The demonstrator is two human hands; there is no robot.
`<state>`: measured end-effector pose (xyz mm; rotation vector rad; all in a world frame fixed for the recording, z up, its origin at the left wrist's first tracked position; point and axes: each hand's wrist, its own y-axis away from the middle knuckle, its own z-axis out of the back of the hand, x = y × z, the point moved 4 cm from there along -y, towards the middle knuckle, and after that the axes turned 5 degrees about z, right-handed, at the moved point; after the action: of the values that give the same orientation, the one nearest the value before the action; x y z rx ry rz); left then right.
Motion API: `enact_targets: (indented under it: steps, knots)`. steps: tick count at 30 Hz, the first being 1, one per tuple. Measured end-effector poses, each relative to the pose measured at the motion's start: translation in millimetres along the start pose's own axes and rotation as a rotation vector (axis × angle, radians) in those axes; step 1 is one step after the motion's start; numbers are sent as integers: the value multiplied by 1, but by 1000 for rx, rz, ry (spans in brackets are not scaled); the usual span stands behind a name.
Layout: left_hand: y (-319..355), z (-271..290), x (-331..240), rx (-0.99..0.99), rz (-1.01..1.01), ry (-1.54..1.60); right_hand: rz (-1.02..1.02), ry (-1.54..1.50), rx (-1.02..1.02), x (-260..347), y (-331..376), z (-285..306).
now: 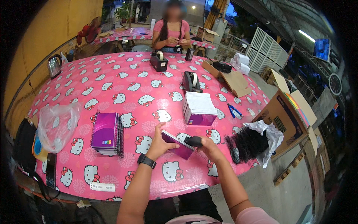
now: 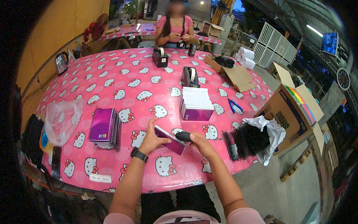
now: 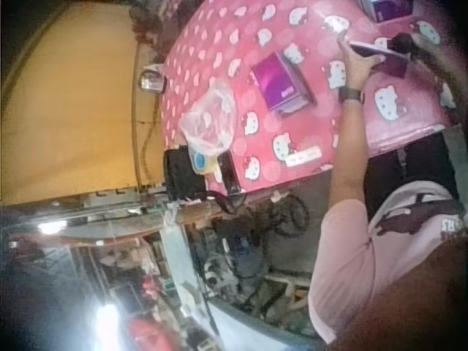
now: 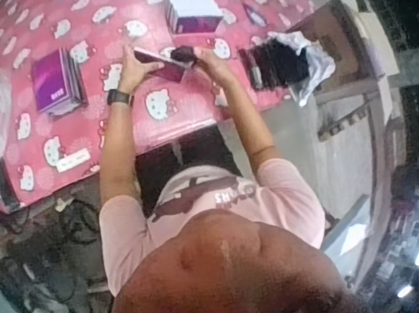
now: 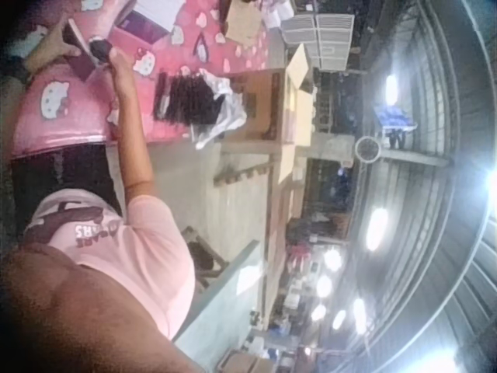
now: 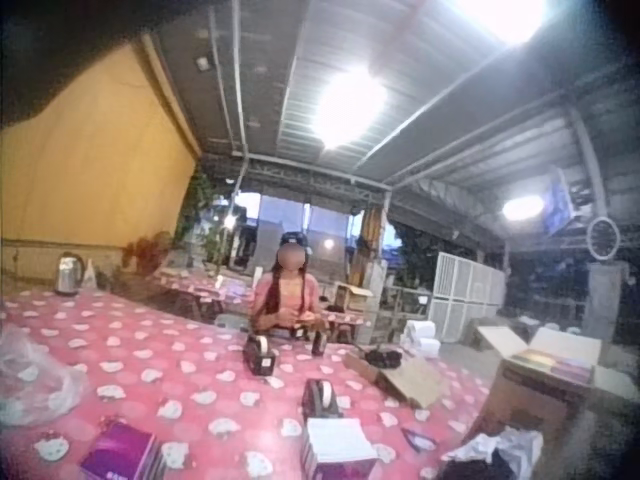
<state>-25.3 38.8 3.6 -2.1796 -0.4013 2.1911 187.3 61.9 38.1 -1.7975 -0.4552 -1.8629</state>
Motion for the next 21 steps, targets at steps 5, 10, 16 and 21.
enact_targets:
  steps: [5, 10, 16, 21]
  knots:
    - [4, -17, 1, 242, 193, 116, 85, -370, 1, -3, 10, 19]
    - [6, -14, -3, 307, 202, 155, 141, 713, -139, 12, 4, 6]
    - [4, -13, -4, 300, 199, 77, -41, 258, -32, 13, 1, 7]
    - [5, -12, -9, 281, 117, -8, -8, -215, 74, 6, 3, 6]
